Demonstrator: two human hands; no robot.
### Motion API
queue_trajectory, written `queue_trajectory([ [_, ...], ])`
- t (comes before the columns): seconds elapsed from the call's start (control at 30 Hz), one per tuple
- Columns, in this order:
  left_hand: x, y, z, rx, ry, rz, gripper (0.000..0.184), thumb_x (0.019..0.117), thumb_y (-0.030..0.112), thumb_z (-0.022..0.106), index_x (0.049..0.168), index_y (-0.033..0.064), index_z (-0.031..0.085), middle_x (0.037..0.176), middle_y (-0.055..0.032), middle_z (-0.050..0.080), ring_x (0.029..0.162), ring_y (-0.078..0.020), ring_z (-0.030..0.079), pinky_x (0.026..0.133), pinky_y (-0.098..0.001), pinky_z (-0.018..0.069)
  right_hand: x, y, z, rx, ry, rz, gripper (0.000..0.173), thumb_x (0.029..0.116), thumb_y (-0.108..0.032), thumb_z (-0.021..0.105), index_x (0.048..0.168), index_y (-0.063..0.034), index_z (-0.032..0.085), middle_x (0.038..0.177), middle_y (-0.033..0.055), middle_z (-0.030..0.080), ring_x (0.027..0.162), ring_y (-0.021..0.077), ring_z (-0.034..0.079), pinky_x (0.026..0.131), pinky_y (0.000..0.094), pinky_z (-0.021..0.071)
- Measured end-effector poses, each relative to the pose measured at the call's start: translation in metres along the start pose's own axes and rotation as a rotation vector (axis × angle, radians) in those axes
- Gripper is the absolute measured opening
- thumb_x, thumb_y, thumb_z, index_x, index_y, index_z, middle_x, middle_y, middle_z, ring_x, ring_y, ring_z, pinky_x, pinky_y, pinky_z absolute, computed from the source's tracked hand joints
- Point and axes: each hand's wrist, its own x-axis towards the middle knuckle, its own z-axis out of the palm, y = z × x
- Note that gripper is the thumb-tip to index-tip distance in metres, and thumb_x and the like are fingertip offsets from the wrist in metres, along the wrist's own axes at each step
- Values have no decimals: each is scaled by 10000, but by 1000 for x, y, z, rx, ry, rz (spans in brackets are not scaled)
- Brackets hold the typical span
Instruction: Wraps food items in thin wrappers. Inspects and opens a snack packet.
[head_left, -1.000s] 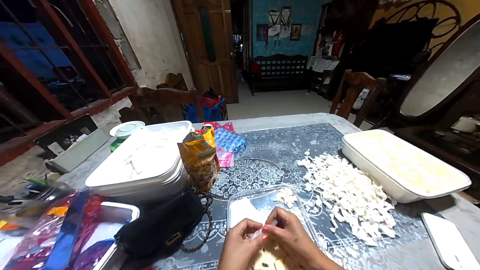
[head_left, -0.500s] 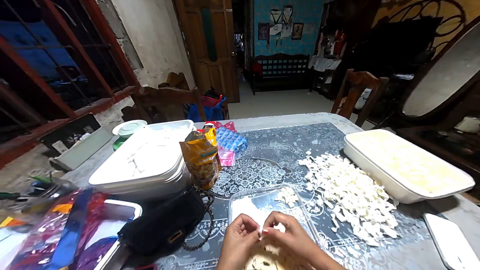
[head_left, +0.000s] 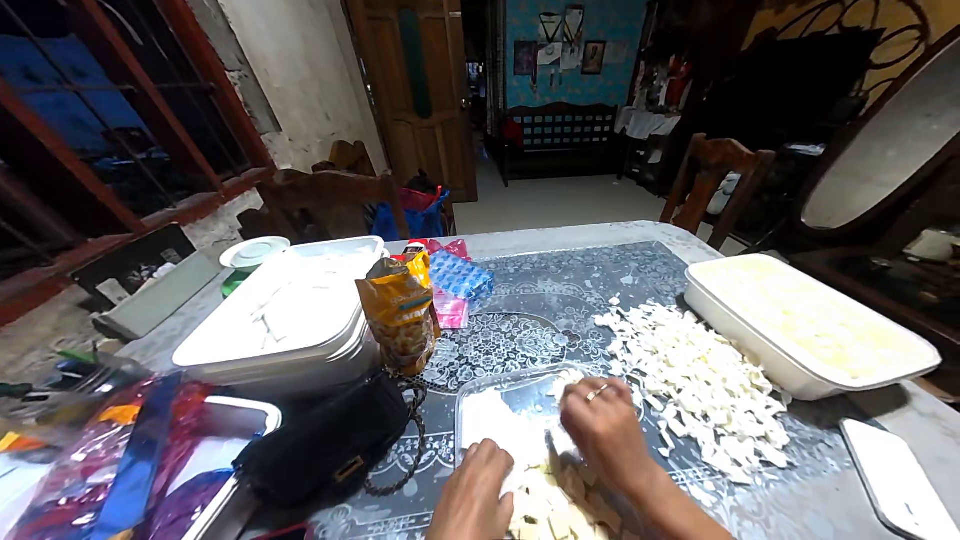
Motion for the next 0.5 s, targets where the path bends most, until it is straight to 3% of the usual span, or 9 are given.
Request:
queue_trajectory([
  [0.1,1,4,5,82,-49,-26,215,947,55,604,1077,-60,732,1084,-233,695,1072,-402,666,918,-514,544,10,35,-6,-151,-88,213,43,843,13,683,812,-10,702,868,189,716,895,402,713,817,594,522],
  [0.2,1,1,11,93,48,14,210,971,57,579,988,-60,752,1006,-218,723,1008,-388,696,884,-506,556,14,36,-19,126,-498,377,92,855,9,710,928,10,766,994,249,725,1035,478,669,935,668,459],
  [0.27,1,0,9,56,68,18,196,970,52,595,976,-62,755,983,-217,733,992,-391,706,884,-523,554,17,27,-20,380,-831,393,153,907,-98,723,1015,-6,781,1070,237,723,1109,446,640,1030,637,402],
  [0.33,3,-1,4,-5,26,-30,186,969,60,610,1002,-58,750,977,-219,730,986,-388,706,901,-541,542,15,17,-13,522,-1024,342,203,930,-184,734,1049,-27,784,1092,210,723,1118,400,634,1050,600,388],
  [0.4,4,-4,2,-46,-5,-65,189,963,88,629,1025,-50,742,970,-218,722,962,-376,706,890,-544,543,14,9,-9,539,-1116,316,225,932,-215,737,1058,-34,779,1092,197,717,1119,375,631,1043,567,403],
  [0.5,6,-5,2,-16,-35,-67,222,972,114,634,1084,-48,736,1036,-223,705,998,-378,693,904,-532,546,15,3,-10,558,-1157,372,237,934,-181,733,1043,29,734,1056,222,695,1083,381,637,989,545,464],
])
